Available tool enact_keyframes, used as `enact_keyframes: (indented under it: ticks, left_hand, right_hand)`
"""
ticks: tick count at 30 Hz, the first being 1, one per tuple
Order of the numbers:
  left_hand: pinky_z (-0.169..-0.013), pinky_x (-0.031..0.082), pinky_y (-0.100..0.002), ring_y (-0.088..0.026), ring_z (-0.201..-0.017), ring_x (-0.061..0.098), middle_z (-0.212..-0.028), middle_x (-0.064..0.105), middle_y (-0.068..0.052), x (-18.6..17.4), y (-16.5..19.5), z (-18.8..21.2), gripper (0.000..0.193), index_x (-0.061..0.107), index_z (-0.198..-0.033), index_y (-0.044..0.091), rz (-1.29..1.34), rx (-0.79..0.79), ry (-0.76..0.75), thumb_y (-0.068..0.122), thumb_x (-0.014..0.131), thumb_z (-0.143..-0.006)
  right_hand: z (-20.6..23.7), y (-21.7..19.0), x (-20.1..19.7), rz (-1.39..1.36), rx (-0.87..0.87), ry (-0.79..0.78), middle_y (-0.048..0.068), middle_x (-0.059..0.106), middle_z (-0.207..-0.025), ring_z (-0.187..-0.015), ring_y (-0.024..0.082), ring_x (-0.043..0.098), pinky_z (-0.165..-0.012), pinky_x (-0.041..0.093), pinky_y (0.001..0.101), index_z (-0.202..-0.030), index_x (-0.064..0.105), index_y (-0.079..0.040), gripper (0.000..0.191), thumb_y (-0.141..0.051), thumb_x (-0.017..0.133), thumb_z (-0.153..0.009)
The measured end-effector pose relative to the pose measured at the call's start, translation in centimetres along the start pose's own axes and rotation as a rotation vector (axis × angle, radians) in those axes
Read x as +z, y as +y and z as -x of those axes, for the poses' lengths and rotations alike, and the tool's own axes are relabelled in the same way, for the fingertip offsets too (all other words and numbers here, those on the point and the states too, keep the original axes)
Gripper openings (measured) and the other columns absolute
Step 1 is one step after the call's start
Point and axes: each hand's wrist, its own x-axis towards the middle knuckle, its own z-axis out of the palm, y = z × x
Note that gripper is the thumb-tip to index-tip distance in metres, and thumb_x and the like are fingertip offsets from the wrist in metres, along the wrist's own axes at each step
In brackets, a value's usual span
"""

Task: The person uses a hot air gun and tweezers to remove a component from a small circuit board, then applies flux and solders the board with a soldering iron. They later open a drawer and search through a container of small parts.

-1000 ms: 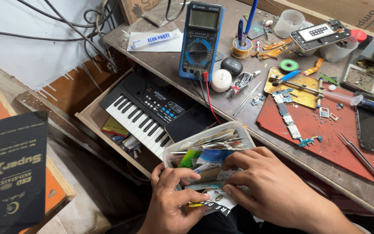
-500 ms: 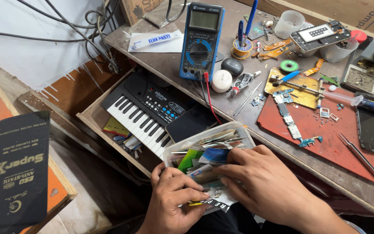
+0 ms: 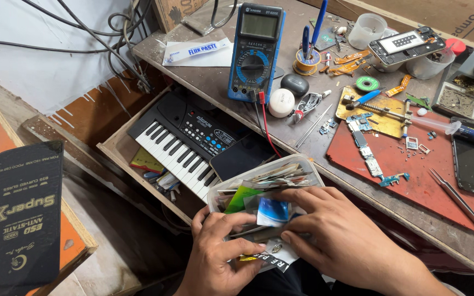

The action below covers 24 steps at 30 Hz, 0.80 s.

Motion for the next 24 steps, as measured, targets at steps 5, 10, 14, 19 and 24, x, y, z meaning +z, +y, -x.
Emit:
enact_keyframes:
  ticks: [5,10,14,19,24]
  left_hand:
    - [-0.112,0.021,-0.059,-0.020,-0.109,0.061,-0.107,0.070,0.002,0.02,0.04,-0.12,0.022,0.082,-0.080,0.021,-0.011,0.021,0.020,0.021,0.092,-0.061]
    - [-0.113,0.021,-0.059,-0.018,-0.107,0.061,-0.099,0.072,0.004,-0.13,-0.11,-0.14,0.021,0.084,-0.082,0.022,-0.004,0.027,0.016,0.022,0.093,-0.063]
    - [-0.114,0.022,-0.058,-0.017,-0.106,0.062,-0.092,0.073,0.007,-0.19,-0.30,-0.12,0.022,0.084,-0.084,0.021,0.004,0.051,0.012,0.022,0.092,-0.063]
    - [-0.113,0.021,-0.058,-0.017,-0.104,0.061,-0.089,0.073,0.006,-0.15,-0.35,-0.29,0.022,0.084,-0.083,0.021,0.000,0.063,0.013,0.022,0.092,-0.063]
    - [-0.113,0.024,-0.056,-0.016,-0.100,0.063,-0.078,0.074,0.008,-0.40,-0.20,-0.46,0.022,0.083,-0.084,0.021,0.020,0.063,-0.011,0.023,0.091,-0.064]
  right_hand:
    - [-0.19,-0.28,-0.14,-0.094,0.097,0.055,0.012,0.066,-0.134,-0.115,0.031,0.062,-0.097,0.046,0.0425,-0.107,0.079,-0.013,0.024,-0.026,0.073,-0.088]
    - [-0.54,-0.32,-0.27,-0.161,0.247,0.055,0.010,0.069,-0.123,-0.106,0.029,0.069,-0.090,0.053,0.0393,-0.101,0.077,-0.009,0.024,-0.020,0.074,-0.081]
    - [-0.32,-0.25,-0.26,-0.107,0.165,0.176,0.015,0.067,-0.124,-0.109,0.035,0.067,-0.090,0.053,0.0413,-0.105,0.075,-0.006,0.025,-0.021,0.075,-0.085]
    - [-0.06,0.23,-0.65,-0.312,0.287,0.120,0.007,0.071,-0.128,-0.100,0.024,0.071,-0.081,0.056,0.0322,-0.109,0.072,-0.009,0.017,-0.017,0.068,-0.095]
    - [-0.38,0.38,-0.71,-0.228,0.208,0.150,0.007,0.072,-0.116,-0.103,0.028,0.073,-0.083,0.058,0.0351,-0.099,0.071,-0.008,0.016,-0.008,0.071,-0.083]
